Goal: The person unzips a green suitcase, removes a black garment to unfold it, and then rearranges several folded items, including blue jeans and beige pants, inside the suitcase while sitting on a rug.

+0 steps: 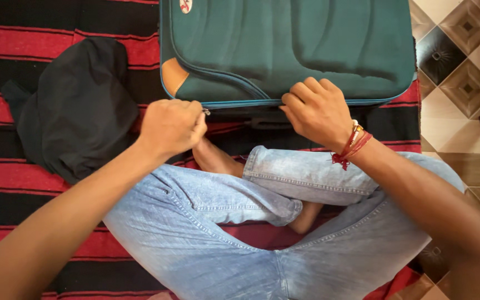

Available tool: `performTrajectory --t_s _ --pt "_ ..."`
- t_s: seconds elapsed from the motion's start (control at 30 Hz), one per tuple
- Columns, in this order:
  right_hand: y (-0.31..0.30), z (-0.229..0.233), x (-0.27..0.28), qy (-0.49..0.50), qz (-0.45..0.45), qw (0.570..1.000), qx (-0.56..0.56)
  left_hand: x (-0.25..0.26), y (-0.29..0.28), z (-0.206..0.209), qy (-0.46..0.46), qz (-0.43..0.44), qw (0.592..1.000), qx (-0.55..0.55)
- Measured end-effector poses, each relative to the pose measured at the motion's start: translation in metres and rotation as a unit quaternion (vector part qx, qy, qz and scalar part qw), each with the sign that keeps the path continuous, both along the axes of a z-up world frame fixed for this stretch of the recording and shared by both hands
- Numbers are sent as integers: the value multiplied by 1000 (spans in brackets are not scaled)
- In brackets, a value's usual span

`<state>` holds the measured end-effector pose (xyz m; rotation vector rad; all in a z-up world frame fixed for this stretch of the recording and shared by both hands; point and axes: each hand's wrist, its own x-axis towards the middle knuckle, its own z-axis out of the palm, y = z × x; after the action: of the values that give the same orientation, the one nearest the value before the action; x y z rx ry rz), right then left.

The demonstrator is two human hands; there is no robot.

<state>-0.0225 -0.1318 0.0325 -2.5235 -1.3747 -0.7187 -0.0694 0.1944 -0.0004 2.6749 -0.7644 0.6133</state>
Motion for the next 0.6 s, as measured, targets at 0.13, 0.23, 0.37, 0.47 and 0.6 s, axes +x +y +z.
performTrajectory --t_s 0.13,0.23,0.37,0.47,0.6 --pt "1 -3 2 -16 11 1000 -6 -6 18 2 24 40 999 8" --pt "3 -3 3 -34 10 999 -24 -7 27 3 23 53 998 2" --pt "2 -1 2 -60 12 998 -20 -6 32 -1 25 78 997 2" --pt "-1 6 3 -75 17 997 -17 -5 34 -2 21 92 996 0" --pt "-2 17 4 -105 20 994 -4 -2 38 -4 25 119 993 -9"
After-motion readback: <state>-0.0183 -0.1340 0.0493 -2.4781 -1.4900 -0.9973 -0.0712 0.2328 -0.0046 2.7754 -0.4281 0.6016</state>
